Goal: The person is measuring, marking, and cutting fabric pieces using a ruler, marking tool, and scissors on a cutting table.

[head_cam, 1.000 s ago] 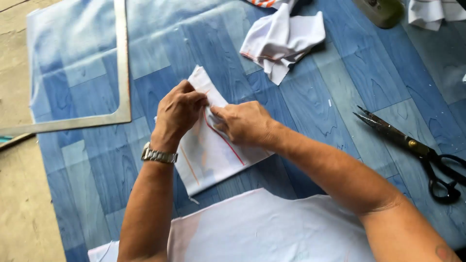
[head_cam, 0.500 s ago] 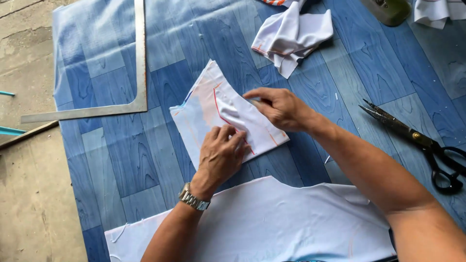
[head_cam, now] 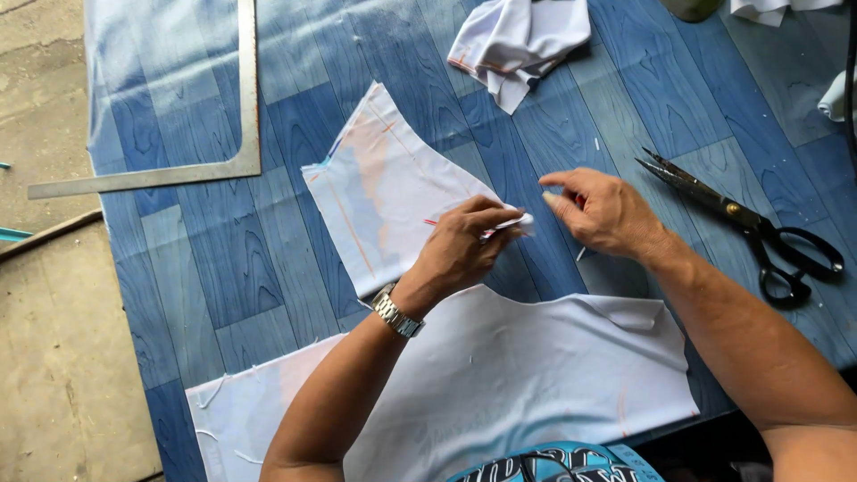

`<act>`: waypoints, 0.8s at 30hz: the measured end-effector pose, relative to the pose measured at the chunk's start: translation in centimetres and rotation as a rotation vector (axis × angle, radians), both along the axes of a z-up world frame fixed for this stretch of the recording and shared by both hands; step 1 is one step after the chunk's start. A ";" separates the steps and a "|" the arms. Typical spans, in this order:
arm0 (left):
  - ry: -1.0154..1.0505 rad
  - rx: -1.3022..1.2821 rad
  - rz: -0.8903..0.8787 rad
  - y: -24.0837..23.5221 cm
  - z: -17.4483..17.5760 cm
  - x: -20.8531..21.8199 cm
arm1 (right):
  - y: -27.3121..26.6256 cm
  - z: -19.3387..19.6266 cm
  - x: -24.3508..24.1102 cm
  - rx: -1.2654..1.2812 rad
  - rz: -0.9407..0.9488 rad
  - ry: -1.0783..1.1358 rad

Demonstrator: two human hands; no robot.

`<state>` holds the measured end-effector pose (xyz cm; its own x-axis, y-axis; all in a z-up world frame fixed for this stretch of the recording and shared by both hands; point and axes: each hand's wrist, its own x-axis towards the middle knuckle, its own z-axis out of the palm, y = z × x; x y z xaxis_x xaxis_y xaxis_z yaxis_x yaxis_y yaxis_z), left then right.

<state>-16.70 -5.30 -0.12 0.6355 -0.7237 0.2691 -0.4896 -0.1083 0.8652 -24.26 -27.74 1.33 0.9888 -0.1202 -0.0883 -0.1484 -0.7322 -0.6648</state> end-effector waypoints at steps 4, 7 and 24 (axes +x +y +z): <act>-0.053 -0.067 -0.064 1.1 -3.1 2.9 | -3.5 -1.4 -1.2 -0.162 -0.024 -0.099; -0.505 0.189 0.078 5.5 -3.9 5.9 | -4.5 -2.4 -2.7 -0.304 -0.038 -0.156; -0.636 0.527 0.022 6.3 -4.1 5.6 | 0.3 -1.3 -2.6 -0.282 0.172 -0.107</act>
